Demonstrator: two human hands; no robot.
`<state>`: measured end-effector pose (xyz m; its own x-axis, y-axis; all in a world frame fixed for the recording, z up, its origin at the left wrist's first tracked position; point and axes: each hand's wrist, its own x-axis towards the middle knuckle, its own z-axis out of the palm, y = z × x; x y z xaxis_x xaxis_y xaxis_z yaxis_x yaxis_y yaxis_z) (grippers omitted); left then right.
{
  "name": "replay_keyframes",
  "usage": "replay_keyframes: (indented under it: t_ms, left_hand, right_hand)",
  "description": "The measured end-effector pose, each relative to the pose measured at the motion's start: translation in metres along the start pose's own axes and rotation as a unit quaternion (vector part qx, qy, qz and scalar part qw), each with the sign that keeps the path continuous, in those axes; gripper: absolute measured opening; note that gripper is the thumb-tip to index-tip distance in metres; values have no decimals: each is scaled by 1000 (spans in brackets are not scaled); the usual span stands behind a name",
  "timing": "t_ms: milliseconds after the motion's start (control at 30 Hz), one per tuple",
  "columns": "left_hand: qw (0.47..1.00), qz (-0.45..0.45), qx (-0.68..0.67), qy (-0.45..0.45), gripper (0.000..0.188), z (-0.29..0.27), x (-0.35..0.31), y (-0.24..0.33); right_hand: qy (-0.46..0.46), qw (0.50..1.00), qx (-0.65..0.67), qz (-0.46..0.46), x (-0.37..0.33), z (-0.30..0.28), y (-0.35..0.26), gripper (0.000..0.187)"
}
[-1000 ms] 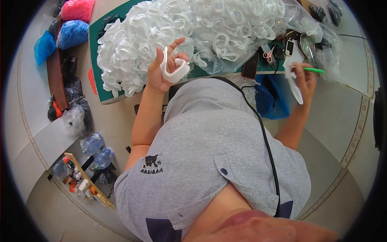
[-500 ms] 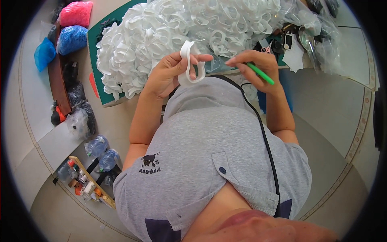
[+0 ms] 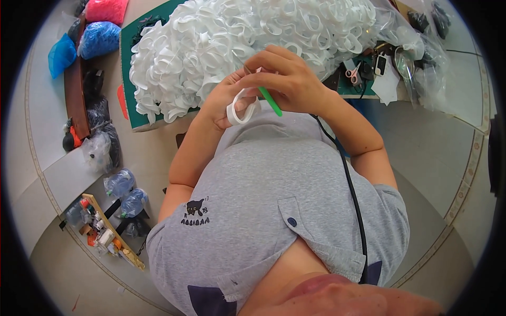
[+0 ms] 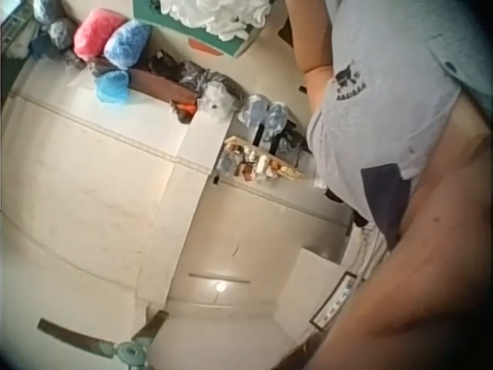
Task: Inspecting and cleaning white plastic toy components using a small hand tool at a workbench.
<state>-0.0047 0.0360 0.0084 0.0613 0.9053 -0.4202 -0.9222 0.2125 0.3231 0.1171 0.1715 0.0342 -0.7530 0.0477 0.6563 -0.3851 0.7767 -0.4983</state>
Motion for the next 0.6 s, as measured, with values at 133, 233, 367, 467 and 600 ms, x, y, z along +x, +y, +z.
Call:
replay_keyframes:
  t_ms: [133,233,367,467,600]
  left_hand:
    - [999,-25,5,31,19,-7,1,-3]
    - [991,-10,39,125,20,8,1,-5]
    - [994,-6,68,83,19,9,-3,-6]
    - [992,5,89,86,21,6,-2,0]
    - [862,50,470,183,30,-21,1,3]
  right_hand:
    - [-34,999,25,-28,-2,5,2,28]
    - [-42,998,38,-13,-5,5,2,29]
    - [-50,998,27,-21,-6,7,0,30]
    - [-43,998,31,-19,-10,7,0,26]
    - [-7,993,-7,117,-28,12,4,17]
